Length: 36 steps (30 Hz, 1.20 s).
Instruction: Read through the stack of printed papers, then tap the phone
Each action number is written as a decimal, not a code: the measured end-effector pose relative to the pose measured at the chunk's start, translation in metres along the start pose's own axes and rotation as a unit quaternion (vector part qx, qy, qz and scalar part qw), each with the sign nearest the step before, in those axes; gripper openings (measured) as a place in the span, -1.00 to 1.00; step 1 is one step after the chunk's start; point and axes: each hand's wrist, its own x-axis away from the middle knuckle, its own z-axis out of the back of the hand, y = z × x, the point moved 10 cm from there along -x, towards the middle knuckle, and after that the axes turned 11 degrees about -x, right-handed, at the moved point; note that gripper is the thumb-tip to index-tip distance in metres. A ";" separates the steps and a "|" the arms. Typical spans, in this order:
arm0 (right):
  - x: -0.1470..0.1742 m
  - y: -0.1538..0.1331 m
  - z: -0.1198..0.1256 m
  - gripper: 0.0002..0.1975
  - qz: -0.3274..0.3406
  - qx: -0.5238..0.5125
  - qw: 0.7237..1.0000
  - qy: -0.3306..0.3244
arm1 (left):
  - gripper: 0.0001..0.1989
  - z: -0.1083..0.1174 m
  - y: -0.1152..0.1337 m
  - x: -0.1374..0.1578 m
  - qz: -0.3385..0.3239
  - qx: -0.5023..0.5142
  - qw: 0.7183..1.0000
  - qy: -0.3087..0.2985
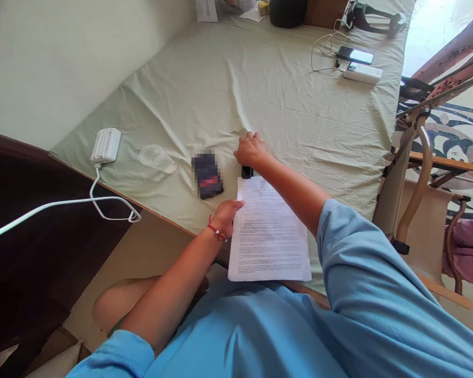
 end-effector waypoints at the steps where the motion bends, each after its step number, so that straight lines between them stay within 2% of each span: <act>1: 0.004 -0.005 -0.005 -0.41 0.005 0.001 1.000 -0.022 | -0.81 0.000 0.000 0.000 0.002 -0.007 1.000 -0.002; 4: 0.019 -0.017 -0.017 -0.39 0.033 -0.006 0.998 -0.056 | -0.85 -0.002 -0.002 -0.002 0.012 -0.021 1.000 -0.003; 8: 0.031 -0.019 -0.017 -0.46 0.055 -0.010 0.998 -0.006 | -0.91 -0.006 -0.003 -0.005 0.010 -0.026 1.000 0.000; 16: 0.026 -0.016 -0.016 -0.49 0.049 -0.011 0.998 -0.032 | -0.92 -0.007 -0.006 0.005 -0.015 -0.046 0.999 -0.006; 20: 0.015 -0.013 0.008 -0.52 0.051 -0.021 0.998 0.002 | -0.83 -0.002 -0.019 0.021 -0.035 -0.062 0.997 -0.030; 24: 0.023 -0.006 0.053 -0.54 0.045 -0.098 0.990 0.091 | -0.60 0.011 -0.016 0.044 -0.115 -0.045 0.991 -0.049; 27: 0.063 0.009 0.084 -0.60 0.061 -0.178 0.966 0.179 | -0.50 0.033 -0.010 0.059 -0.163 -0.021 0.986 -0.031; 30: 0.118 0.040 0.088 -0.67 0.055 -0.278 0.933 0.221 | -0.48 0.056 -0.009 0.067 -0.175 0.003 0.984 0.003; 33: 0.163 0.074 0.061 -0.57 -0.008 -0.406 0.894 0.187 | -0.49 0.069 -0.009 0.067 -0.174 0.016 0.984 0.027; 36: 0.189 0.083 0.012 -0.42 -0.079 -0.559 0.822 0.072 | -0.50 0.071 -0.006 0.062 -0.187 0.016 0.982 0.035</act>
